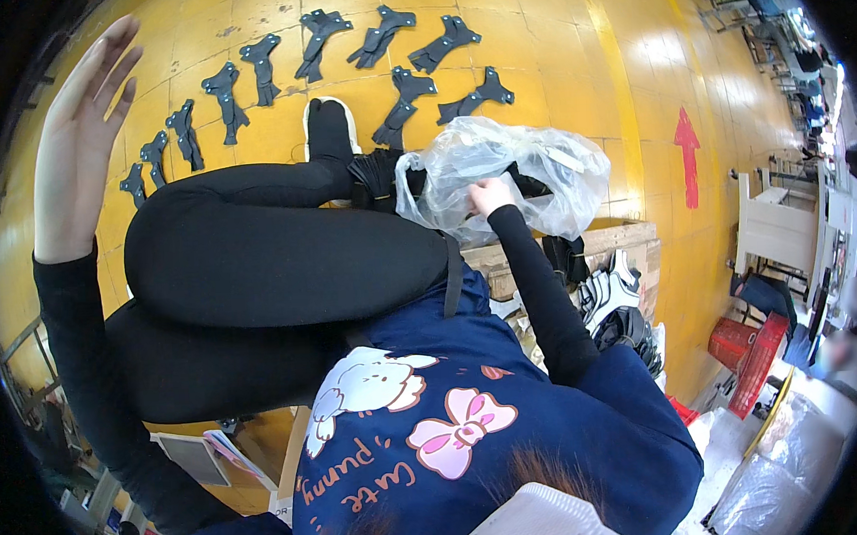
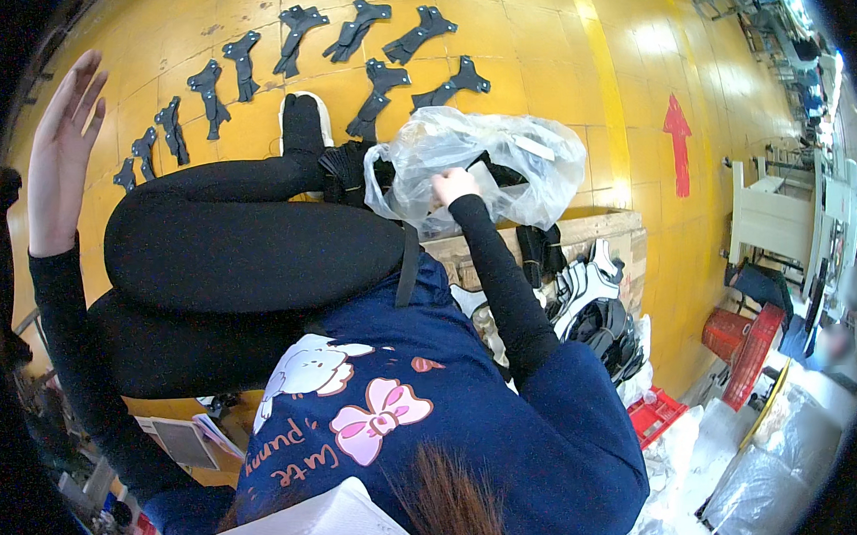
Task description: The person sits on the floor and repeatedly picks up small black plastic hardware parts from a clear plastic bag, briefly inspects them, and places them into a neat row on the yellow floor. The person handles the parts one at a time and continues the process for the duration of the clip.
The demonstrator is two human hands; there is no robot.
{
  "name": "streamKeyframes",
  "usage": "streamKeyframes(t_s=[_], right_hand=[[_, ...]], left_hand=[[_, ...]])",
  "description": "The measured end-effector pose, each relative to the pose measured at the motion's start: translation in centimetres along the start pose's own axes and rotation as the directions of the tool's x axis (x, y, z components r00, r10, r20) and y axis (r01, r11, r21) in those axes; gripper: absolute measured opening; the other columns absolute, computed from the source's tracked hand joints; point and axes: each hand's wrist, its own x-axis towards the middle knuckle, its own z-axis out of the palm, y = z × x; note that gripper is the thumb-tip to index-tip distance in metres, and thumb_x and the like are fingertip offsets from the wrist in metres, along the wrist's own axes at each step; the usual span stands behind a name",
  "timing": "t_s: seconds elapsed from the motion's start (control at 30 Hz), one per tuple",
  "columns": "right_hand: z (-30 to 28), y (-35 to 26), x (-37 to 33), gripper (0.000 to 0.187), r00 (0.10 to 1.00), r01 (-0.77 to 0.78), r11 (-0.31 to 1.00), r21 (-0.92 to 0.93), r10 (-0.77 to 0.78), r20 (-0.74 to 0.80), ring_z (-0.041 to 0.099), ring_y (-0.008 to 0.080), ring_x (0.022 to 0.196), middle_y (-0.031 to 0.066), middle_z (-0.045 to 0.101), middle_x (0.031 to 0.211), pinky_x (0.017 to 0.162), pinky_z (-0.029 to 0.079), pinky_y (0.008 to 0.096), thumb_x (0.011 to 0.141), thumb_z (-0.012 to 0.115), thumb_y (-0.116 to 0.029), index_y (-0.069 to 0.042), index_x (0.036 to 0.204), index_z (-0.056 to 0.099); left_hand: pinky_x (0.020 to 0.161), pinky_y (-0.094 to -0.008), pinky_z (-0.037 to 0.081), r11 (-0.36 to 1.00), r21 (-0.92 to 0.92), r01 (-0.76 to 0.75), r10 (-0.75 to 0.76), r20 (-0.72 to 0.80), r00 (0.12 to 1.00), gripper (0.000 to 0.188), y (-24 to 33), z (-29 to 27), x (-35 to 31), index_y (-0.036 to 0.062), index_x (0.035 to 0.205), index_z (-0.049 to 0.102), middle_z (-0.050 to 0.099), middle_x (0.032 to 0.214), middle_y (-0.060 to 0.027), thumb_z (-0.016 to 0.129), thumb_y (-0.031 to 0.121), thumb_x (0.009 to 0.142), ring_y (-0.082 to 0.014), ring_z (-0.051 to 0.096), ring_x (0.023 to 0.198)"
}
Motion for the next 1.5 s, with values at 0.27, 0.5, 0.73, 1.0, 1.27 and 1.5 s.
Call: streamKeyframes(t_s=[0.27, 0.5, 0.73, 1.0, 1.27, 1.5], right_hand=[[4.3, -3.4, 2.3, 0.035, 0.933, 0.334, 0.894, -0.298, -0.358, -0.029, 0.064, 0.0301, 0.094, 0.0197, 0.066, 0.097, 0.08, 0.05, 0.0427, 0.082, 0.052, -0.029, -0.003, 0.101, 0.065], [14.3, -1.4, 7.3, 0.042, 0.979, 0.18, 0.875, -0.449, -0.205, -0.007, 0.058, 0.0359, 0.104, 0.0228, 0.055, 0.12, 0.088, 0.047, 0.0441, 0.083, 0.048, -0.023, -0.003, 0.12, 0.054], [9.6, 5.4, 2.8, 0.076, 0.934, -0.224, 0.854, -0.47, 0.326, 0.148, 0.053, 0.0358, 0.113, 0.0238, 0.047, 0.128, 0.097, 0.043, 0.0397, 0.076, 0.061, -0.046, 0.005, 0.127, 0.04], [10.5, 3.0, 2.4, 0.061, 0.998, -0.026, 0.883, -0.469, -0.007, -0.069, 0.053, 0.033, 0.113, 0.0221, 0.056, 0.115, 0.092, 0.046, 0.0402, 0.072, 0.069, -0.031, 0.0, 0.12, 0.048], [3.0, 0.8, -1.3, 0.064, 0.968, 0.069, 0.989, -0.132, -0.098, -0.232, 0.062, 0.0354, 0.095, 0.0218, 0.063, 0.102, 0.084, 0.049, 0.0395, 0.06, 0.073, -0.033, -0.002, 0.111, 0.052], [-6.2, -14.7, -11.8, 0.037, 0.926, 0.263, 0.443, 0.857, -0.364, -0.097, 0.061, 0.0118, 0.083, 0.0051, 0.063, 0.09, 0.068, 0.05, 0.024, 0.077, 0.072, -0.01, -0.002, 0.109, 0.055]], left_hand=[[0.109, -0.0309, 0.027, 0.987, -0.056, 0.149, -0.149, 0.005, 0.989, 0.043, -0.3, 1.0, 0.5, 0.0074, 0.132, 0.045, 0.044, 0.137, -0.0059, 0.042, 0.032, 0.097, -0.0173, 0.04, 0.126], [0.106, -0.0307, 0.03, 0.988, -0.02, 0.154, -0.155, -0.05, 0.987, 0.045, -1.3, 1.1, 0.9, 0.0085, 0.129, 0.05, 0.048, 0.135, -0.0069, 0.045, 0.037, 0.095, -0.0185, 0.045, 0.122], [0.106, -0.03, 0.029, 0.983, 0.003, 0.182, -0.182, 0.01, 0.983, 0.044, -1.2, 1.1, 0.6, 0.0083, 0.13, 0.048, 0.046, 0.135, -0.0055, 0.044, 0.035, 0.095, -0.0164, 0.044, 0.121], [0.101, -0.0283, 0.034, 0.979, -0.032, 0.204, -0.201, 0.063, 0.978, 0.038, -1.4, 1.7, 0.7, 0.01, 0.124, 0.055, 0.054, 0.128, -0.0046, 0.048, 0.033, 0.094, -0.0153, 0.05, 0.114], [0.091, -0.0261, 0.039, 0.985, 0.168, 0.028, -0.05, 0.127, 0.991, 0.029, 0.7, 3.9, -0.7, 0.0059, 0.109, 0.064, 0.063, 0.109, -0.0038, 0.05, 0.025, 0.093, -0.0119, 0.055, 0.1], [0.081, -0.0316, 0.046, 0.794, 0.381, -0.474, 0.214, 0.555, 0.804, 0.022, 0.8, 9.2, -3.1, 0.0004, 0.103, 0.061, 0.064, 0.096, -0.0129, 0.06, 0.015, 0.086, -0.0251, 0.061, 0.092]])
